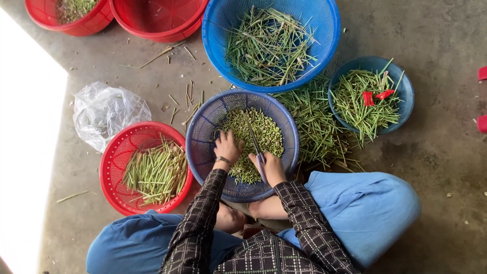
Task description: Cutting green vegetable stalks into small pieces using a knife over a basket
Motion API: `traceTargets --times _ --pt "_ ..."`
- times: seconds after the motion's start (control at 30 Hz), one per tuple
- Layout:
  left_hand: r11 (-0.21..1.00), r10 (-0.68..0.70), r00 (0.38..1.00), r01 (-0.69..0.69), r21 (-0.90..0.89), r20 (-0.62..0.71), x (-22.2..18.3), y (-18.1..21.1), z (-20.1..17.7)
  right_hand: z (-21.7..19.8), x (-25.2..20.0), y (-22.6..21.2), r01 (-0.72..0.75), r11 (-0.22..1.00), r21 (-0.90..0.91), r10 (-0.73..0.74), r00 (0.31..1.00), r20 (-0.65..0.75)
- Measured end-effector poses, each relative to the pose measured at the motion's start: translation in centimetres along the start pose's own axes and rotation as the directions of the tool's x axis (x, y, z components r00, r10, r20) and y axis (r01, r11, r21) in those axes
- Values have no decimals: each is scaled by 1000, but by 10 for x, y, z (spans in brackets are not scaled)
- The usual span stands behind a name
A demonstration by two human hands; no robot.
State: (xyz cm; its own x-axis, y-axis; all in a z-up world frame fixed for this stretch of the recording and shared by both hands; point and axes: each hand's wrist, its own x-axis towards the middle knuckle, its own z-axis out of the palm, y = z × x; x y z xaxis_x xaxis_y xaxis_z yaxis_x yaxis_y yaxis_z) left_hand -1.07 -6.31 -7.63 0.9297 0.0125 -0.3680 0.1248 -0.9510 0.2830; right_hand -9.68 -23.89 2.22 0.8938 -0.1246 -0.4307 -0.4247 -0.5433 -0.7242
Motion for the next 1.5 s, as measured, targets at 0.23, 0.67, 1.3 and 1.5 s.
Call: traceTargets --times 0.23,0.67,1.3,1.5 --pt "774 387 865 -492 398 319 -62 46 6 -24 20 15 -12 999 44 18 988 -154" --pt "913 353 839 -212 -349 414 -53 17 -99 -66 1 -19 -10 860 510 137 968 -211" --pt "991 118 982 -107 -77 151 -8 -3 -95 -53 14 -8 -44 808 587 181 967 -178" --pt "949 294 907 -314 -20 -300 -6 -90 -152 -64 -6 -30 -14 777 629 173 966 -192"
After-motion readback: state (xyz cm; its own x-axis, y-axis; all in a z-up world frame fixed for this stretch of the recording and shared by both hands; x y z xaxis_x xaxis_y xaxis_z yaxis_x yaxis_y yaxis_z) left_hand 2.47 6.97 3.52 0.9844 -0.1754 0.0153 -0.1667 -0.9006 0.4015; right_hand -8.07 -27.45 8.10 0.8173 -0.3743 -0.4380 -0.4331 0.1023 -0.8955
